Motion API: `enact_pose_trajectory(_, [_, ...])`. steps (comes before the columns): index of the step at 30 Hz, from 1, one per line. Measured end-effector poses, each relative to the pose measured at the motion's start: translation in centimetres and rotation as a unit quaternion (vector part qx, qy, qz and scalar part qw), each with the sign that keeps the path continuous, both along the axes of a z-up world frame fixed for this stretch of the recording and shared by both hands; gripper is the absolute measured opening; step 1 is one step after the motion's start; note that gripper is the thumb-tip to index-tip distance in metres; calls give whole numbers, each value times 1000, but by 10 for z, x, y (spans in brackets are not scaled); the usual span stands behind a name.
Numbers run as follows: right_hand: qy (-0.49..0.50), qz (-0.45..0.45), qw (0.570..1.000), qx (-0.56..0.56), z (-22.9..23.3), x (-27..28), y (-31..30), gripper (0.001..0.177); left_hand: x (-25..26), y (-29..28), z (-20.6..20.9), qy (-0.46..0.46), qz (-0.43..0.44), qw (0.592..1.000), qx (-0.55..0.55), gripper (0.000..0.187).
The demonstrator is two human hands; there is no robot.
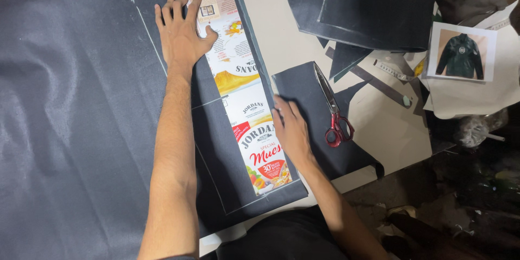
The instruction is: The person cuts a large piece of dark fabric using shears, following chalk lines and a cereal box template placed on the fabric. The person repeatedly repositions the fabric and template, then cuts along the marked outlines to produce separate fabric pieces.
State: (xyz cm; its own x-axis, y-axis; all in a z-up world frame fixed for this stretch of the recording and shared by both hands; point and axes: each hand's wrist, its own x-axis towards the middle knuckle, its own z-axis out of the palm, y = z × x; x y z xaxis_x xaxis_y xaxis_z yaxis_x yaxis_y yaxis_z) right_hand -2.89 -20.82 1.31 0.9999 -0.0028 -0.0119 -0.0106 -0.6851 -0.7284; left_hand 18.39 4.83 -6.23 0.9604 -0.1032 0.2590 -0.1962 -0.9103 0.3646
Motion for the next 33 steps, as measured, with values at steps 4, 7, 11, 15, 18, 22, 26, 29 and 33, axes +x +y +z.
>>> enact_pose_trajectory(4, [-2,12,997,-79,-7,27,5,41,-1,1,-1,-4,0,1000,0,75])
enact_pose_trajectory(7, [30,-4,996,-81,-9,31,8,42,0,0,-4,-7,-5,1000,0,75])
enact_pose_trajectory(11, [40,-22,997,-68,-8,28,11,39,-1,2,-7,-15,-7,1000,-2,73])
enact_pose_trajectory(15, [41,-30,999,-16,-11,28,11,38,1,3,-8,-25,-10,1000,-1,73])
enact_pose_trajectory(18, [-8,22,999,-41,-16,26,11,40,0,2,-8,-31,-8,999,-4,72])
enact_pose_trajectory(22, [-53,92,988,-115,-29,22,15,48,0,2,-6,-22,-5,1000,-12,71])
enact_pose_trajectory(26, [-83,100,981,-143,-39,19,13,51,0,1,-2,-25,-2,1000,-15,71])
enact_pose_trajectory(29, [-65,91,983,-143,-45,18,12,47,-1,1,-2,-21,0,1000,-20,71])
enact_pose_trajectory(33, [-54,75,985,-143,-49,18,12,45,0,2,-4,-24,0,1000,-13,72])
